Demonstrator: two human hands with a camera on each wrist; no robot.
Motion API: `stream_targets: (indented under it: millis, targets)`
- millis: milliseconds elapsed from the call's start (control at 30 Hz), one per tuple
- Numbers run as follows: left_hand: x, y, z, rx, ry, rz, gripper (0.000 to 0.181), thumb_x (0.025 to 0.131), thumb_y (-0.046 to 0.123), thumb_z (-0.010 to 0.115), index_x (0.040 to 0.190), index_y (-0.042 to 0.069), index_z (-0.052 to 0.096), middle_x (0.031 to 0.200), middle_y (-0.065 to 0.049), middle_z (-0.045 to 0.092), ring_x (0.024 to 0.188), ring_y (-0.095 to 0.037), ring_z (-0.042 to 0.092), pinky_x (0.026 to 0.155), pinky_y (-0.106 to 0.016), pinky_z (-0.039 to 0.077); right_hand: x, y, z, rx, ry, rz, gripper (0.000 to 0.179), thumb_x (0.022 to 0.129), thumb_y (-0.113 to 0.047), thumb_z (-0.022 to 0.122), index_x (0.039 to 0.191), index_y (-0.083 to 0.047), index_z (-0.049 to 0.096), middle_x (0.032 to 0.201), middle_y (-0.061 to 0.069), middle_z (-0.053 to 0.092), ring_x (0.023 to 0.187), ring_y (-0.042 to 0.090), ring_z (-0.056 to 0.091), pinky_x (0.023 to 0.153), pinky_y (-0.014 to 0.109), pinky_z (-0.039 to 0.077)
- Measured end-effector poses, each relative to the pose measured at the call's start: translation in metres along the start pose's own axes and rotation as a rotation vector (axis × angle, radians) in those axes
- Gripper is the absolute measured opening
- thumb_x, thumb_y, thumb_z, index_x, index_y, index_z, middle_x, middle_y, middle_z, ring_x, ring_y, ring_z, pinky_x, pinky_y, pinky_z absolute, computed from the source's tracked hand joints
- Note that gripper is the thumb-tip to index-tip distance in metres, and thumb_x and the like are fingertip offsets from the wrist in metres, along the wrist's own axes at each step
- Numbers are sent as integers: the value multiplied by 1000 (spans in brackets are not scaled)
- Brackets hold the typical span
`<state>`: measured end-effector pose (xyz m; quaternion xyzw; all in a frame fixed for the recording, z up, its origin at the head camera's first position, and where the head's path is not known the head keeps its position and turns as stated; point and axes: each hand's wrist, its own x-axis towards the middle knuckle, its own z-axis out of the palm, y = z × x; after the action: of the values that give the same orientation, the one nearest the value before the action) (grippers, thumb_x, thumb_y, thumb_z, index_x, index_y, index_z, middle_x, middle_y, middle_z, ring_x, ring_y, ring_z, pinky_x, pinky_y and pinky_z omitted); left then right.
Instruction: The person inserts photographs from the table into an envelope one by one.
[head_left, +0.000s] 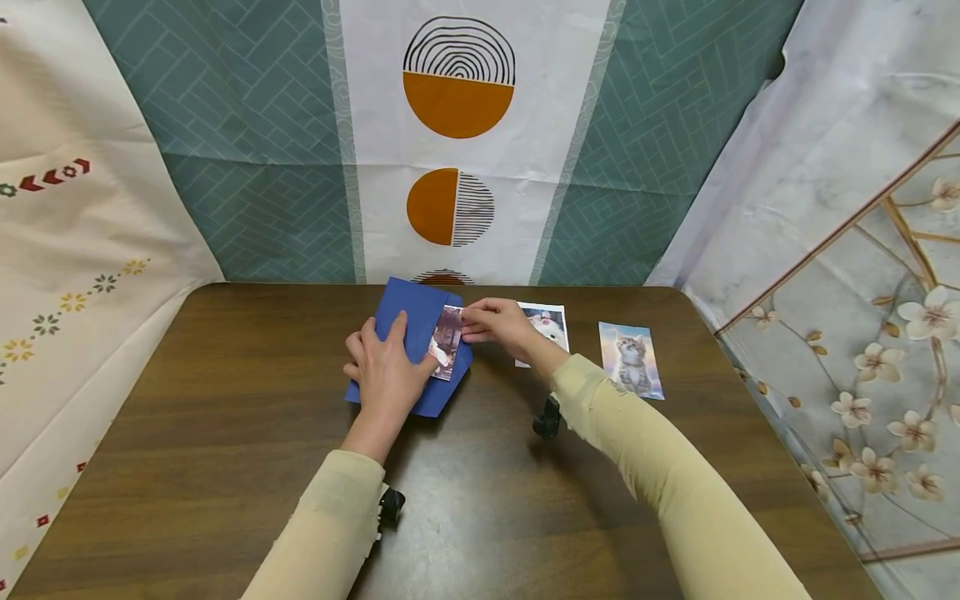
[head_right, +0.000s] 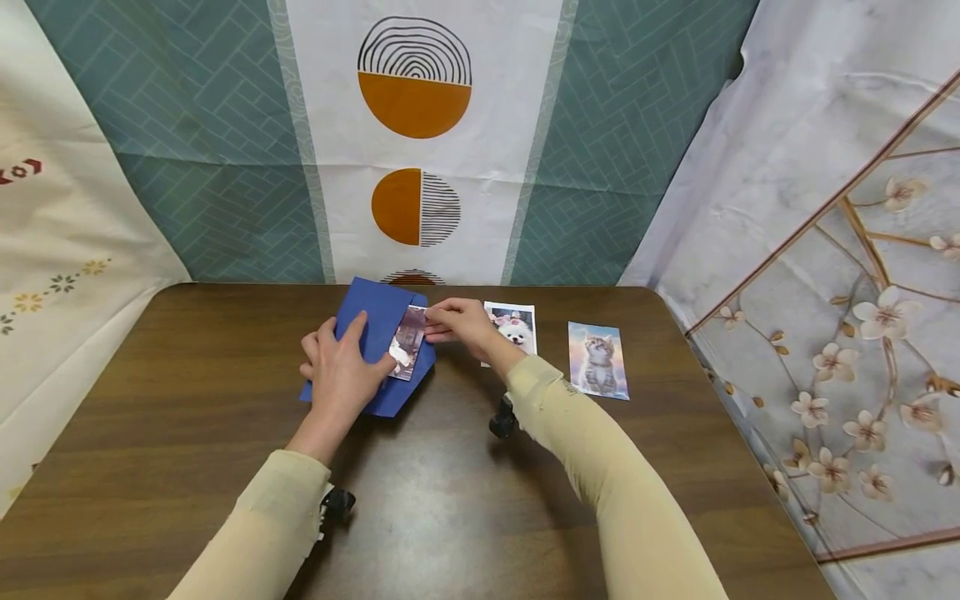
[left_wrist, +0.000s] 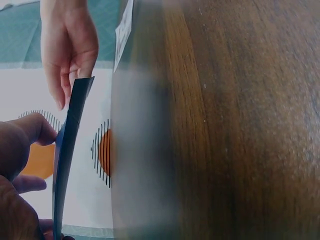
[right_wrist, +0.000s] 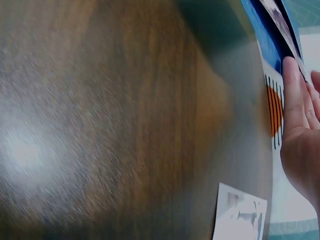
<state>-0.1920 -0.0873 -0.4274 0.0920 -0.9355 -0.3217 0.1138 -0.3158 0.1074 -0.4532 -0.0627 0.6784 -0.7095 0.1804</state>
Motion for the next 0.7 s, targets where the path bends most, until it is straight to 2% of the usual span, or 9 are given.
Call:
stream_targets:
  millis: [233,700]
  targets:
    - [-1,2,1,-4,3,-3,80,90,37,82,160,14,51,162,-32,32,145,-52,25,100,-76,32,0,-4,-4,-22,-47,-2,14,104,5,62,114,14,67,91,10,76,78,18,78,77,34,65]
    - [-2,8,3,-8,-2,-6,81,90,39,83,160,13,51,163,-32,32,145,-52,26,99,-75,33,5,-7,7,1,-34,21,12,104,4,63,112,12,69,90,10,76,75,18,78,71,32,64]
